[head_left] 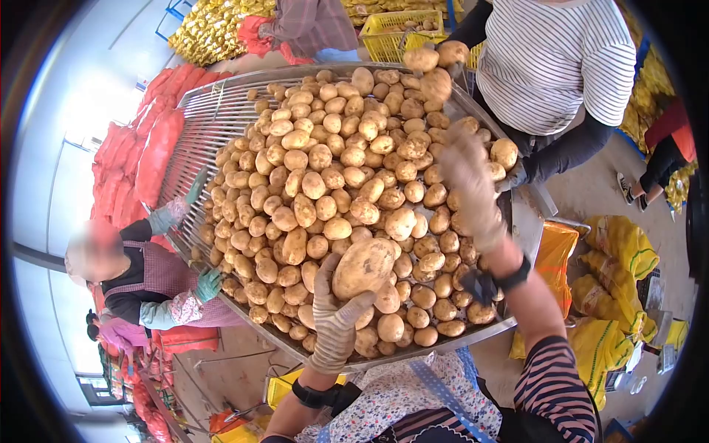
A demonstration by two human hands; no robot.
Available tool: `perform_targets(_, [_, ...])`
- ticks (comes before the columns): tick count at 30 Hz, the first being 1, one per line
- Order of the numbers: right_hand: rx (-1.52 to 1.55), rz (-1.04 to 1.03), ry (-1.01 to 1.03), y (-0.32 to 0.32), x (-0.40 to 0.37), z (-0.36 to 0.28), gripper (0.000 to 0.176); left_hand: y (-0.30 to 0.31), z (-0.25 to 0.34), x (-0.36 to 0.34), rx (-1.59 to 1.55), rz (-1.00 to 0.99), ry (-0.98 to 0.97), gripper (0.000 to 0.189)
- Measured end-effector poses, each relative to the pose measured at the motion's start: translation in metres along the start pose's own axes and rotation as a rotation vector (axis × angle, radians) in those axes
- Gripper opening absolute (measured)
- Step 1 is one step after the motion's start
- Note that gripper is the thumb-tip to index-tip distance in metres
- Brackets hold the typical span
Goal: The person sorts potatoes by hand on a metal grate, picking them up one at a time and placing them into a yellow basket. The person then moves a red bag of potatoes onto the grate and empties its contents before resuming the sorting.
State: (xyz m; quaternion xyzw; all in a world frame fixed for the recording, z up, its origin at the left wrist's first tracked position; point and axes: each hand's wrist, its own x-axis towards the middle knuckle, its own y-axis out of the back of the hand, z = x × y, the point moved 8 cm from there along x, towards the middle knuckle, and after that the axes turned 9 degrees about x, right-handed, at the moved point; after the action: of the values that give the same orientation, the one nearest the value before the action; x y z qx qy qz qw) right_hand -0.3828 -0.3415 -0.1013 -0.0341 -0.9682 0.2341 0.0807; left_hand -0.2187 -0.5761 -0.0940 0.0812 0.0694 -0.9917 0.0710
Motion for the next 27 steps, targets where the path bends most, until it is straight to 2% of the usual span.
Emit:
perform_targets(1, [-0.075,-0.205,-0.036,-0.035,-0.028,-0.001,0.091,0.000,0.000,0.003,-0.004,0.004,-0.003,0.079])
perform_targets(3, [-0.302,-0.378,0.118,-0.088,-0.079,-0.007,0.080,0.003,0.012,0.005,0.372,0.058,-0.203,0.080])
perform_targets(4, [-0.305,-0.380,0.115,-0.094,-0.086,-0.003,0.080,0.001,0.018,0.003,0.468,0.032,-0.319,0.081])
perform_targets(6, [-0.511,-0.480,0.126,-0.108,-0.095,0.010,0.063,0.004,0.012,0.000,0.446,0.051,-0.311,0.081])
perform_targets(7, [-0.516,-0.488,0.131,-0.108,-0.092,0.013,0.063,0.007,0.010,0.000,0.429,0.072,-0.305,0.080])
perform_targets(8, [-0.367,-0.464,-0.051,-0.101,-0.087,0.026,0.050,0.004,0.011,-0.002,0.477,-0.012,-0.251,0.085])
perform_targets(9, [-0.216,-0.438,-0.232,-0.097,-0.085,0.039,0.040,0.008,0.012,-0.002,0.474,-0.003,-0.252,0.085])
perform_targets(10, [-0.394,-0.496,-0.245,-0.101,-0.086,0.042,0.039,0.008,0.000,-0.001,0.324,-0.078,-0.106,0.086])
perform_targets(11, [-0.399,-0.518,-0.249,-0.104,-0.093,0.053,0.039,0.008,-0.012,-0.004,0.168,-0.148,0.039,0.088])
perform_targets(12, [-0.445,-0.586,-0.079,-0.111,-0.104,0.059,0.040,0.018,-0.031,-0.009,0.037,-0.224,0.218,0.091])
perform_targets(13, [-0.488,-0.650,0.087,-0.118,-0.117,0.058,0.040,0.022,-0.035,-0.015,-0.036,-0.189,0.276,0.084])
perform_targets(14, [-0.541,-0.721,-0.094,-0.126,-0.122,0.063,0.038,0.035,-0.048,-0.022,-0.061,-0.213,0.293,0.078])
perform_targets(15, [-0.336,-0.674,-0.037,-0.122,-0.122,0.072,0.037,0.053,-0.065,-0.031,-0.088,-0.240,0.315,0.074])
perform_targets(16, [-0.211,-0.523,-0.260,-0.111,-0.118,0.087,0.036,0.070,-0.079,-0.045,-0.237,-0.192,0.385,0.064])
perform_targets(17, [-0.088,-0.361,-0.470,-0.100,-0.118,0.102,0.034,0.091,-0.088,-0.061,-0.400,-0.062,0.383,0.063])
perform_targets(18, [-0.197,-0.269,-0.399,-0.088,-0.114,0.105,0.033,0.113,-0.095,-0.078,-0.510,0.040,0.381,0.063])
perform_targets(19, [-0.460,-0.309,-0.326,-0.080,-0.114,0.111,0.034,0.138,-0.102,-0.096,-0.616,0.143,0.377,0.063])
perform_targets(21, [-0.847,-0.523,-0.370,-0.061,-0.146,0.153,0.046,0.182,-0.123,-0.128,-0.793,0.152,0.402,0.065])
perform_targets(22, [-1.047,-0.569,-0.430,-0.060,-0.166,0.166,0.058,0.193,-0.129,-0.143,-0.815,0.147,0.401,0.065])
perform_targets(23, [-1.248,-0.608,-0.491,-0.069,-0.185,0.169,0.071,0.216,-0.131,-0.157,-0.595,0.259,0.291,0.065])
perform_targets(24, [-1.280,-0.622,-0.629,-0.073,-0.202,0.166,0.085,0.236,-0.128,-0.169,-0.373,0.365,0.179,0.064])
perform_targets(25, [-1.301,-0.617,-0.621,-0.070,-0.210,0.171,0.085,0.241,-0.132,-0.175,-0.392,0.357,0.174,0.064])
perform_targets(27, [-1.103,-0.509,-0.389,-0.068,-0.211,0.178,0.084,0.243,-0.153,-0.193,-0.944,0.421,0.322,0.067])
